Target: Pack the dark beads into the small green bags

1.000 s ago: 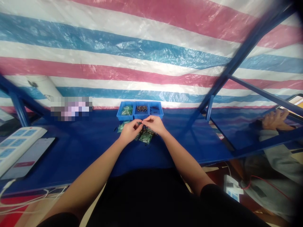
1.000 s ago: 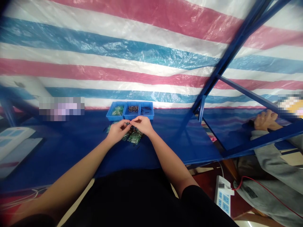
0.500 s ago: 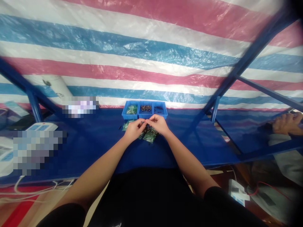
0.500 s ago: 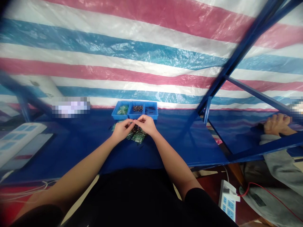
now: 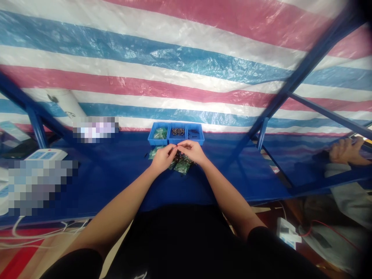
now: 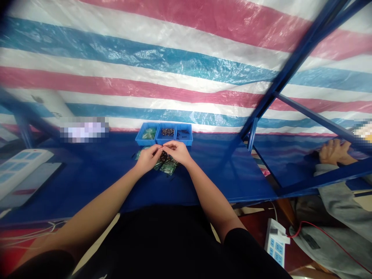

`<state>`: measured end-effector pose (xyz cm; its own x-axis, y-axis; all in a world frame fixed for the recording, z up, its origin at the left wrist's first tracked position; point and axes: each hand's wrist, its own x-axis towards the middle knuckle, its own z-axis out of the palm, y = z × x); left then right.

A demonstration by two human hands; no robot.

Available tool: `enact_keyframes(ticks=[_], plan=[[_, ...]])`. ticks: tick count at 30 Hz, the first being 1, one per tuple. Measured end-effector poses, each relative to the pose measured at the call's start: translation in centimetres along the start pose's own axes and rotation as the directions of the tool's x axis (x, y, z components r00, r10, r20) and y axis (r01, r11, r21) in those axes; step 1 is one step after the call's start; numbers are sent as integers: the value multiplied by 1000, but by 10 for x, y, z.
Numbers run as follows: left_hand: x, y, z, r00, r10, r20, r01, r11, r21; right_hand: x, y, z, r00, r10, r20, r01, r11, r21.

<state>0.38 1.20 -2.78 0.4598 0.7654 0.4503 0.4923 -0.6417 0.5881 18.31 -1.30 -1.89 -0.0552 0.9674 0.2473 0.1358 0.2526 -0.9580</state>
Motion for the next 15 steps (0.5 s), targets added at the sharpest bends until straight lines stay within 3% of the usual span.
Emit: enact_keyframes(ticks=[9, 15], plan=[[1, -7, 4, 994, 12, -108, -13, 1000, -15, 5, 7, 2, 998, 54, -33, -50, 993, 104], [1, -8, 4, 997, -14, -80, 12, 1000, -19, 5, 7, 1, 999, 37, -7, -36, 996, 85]])
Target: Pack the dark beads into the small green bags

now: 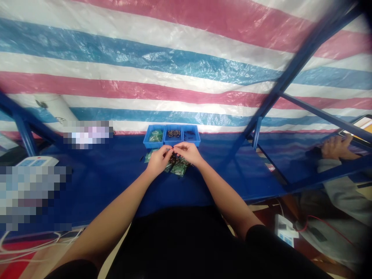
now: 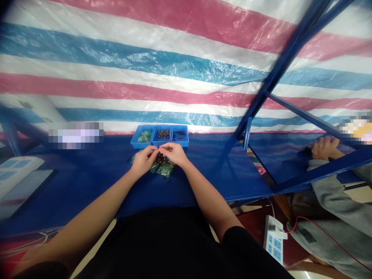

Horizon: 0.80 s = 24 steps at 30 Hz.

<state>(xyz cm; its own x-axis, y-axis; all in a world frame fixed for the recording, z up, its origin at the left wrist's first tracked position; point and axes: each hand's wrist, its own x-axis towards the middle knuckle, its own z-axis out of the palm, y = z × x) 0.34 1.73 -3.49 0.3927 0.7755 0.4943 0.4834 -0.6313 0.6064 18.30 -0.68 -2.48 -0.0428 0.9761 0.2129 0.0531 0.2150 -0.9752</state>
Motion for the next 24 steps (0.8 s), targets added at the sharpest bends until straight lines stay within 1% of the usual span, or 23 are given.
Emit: enact_keyframes(ticks=[3, 7, 19, 24], plan=[[0, 2, -1, 999, -46, 23, 46, 999, -8, 0, 1, 1, 1000, -20, 2, 20, 1000, -12], [0, 4, -2, 998, -60, 36, 60, 998, -10, 0, 3, 1, 998, -63, 13, 63, 998, -17], [0, 10, -7, 996, -66, 54, 67, 998, -14, -1, 5, 0, 997, -77, 11, 78, 993, -85], [0, 9, -5, 996, -80, 45, 82, 996, -31, 0, 6, -1, 998, -66, 1, 66, 995, -78]])
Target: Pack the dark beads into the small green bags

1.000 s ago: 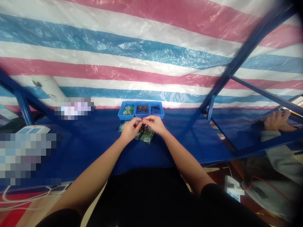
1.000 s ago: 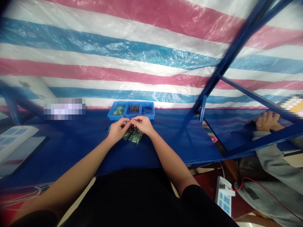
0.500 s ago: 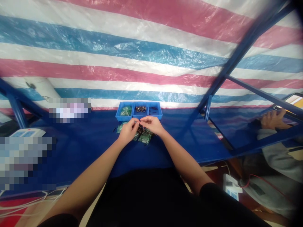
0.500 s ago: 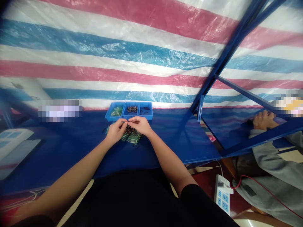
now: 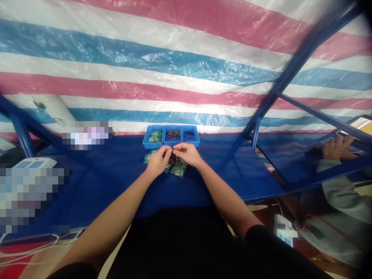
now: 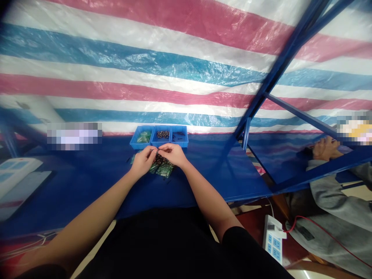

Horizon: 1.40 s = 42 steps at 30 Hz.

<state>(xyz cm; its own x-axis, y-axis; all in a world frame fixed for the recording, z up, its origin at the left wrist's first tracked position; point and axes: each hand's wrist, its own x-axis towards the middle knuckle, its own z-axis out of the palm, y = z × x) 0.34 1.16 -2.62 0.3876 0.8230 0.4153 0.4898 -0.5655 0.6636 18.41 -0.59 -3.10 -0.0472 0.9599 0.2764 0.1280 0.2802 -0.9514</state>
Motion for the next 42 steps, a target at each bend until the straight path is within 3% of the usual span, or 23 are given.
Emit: enact_keyframes(ticks=[35, 42], plan=[[1, -3, 4, 996, 78, -44, -77, 997, 16, -1, -6, -1, 999, 34, 12, -33, 999, -29], [1, -4, 3, 996, 78, -47, -76, 996, 51, -3, -12, -1, 1000, 20, 13, -21, 999, 31]])
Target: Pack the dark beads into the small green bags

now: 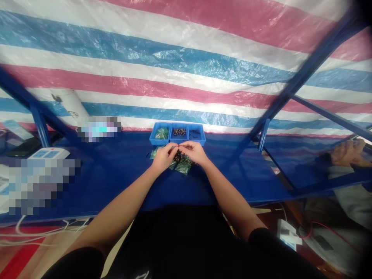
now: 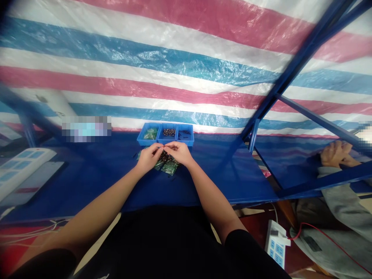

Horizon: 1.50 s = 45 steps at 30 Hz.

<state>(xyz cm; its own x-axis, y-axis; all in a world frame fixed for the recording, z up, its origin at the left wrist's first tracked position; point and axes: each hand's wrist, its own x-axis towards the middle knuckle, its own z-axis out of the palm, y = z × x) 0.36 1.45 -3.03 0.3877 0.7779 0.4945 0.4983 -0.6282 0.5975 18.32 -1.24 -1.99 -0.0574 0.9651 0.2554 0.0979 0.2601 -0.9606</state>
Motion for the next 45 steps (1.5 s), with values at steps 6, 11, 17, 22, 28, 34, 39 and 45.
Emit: enact_keyframes(ticks=[6, 11, 17, 22, 28, 34, 39, 45], plan=[[0, 1, -2, 999, -25, 20, 25, 1000, -13, 0, 3, 2, 1000, -22, -4, 22, 1000, -12], [2, 0, -3, 999, -31, -14, 31, 999, -22, 3, 6, 1, 999, -8, -51, 7, 1000, -4], [2, -6, 0, 999, 8, -31, -9, 1000, -13, 4, 8, -2, 1000, 5, -31, -5, 1000, -8], [3, -7, -1, 1000, -21, 15, 21, 1000, -4, 3, 5, 0, 1000, -1, 1, 1, 1000, -10], [4, -4, -4, 998, -37, 42, 38, 999, -12, 2, 3, -1, 999, -26, -28, 25, 999, -39], [2, -4, -2, 998, -39, 54, 40, 999, -15, 1, 3, 0, 1000, -17, -10, 16, 999, -42], [2, -2, -1, 998, -36, 47, 37, 999, -22, 2, 5, -1, 999, -41, -22, 39, 996, -82], [2, -3, -1, 1000, 16, -18, -16, 1000, -6, 3, 5, -1, 999, -38, -16, 36, 996, -76]])
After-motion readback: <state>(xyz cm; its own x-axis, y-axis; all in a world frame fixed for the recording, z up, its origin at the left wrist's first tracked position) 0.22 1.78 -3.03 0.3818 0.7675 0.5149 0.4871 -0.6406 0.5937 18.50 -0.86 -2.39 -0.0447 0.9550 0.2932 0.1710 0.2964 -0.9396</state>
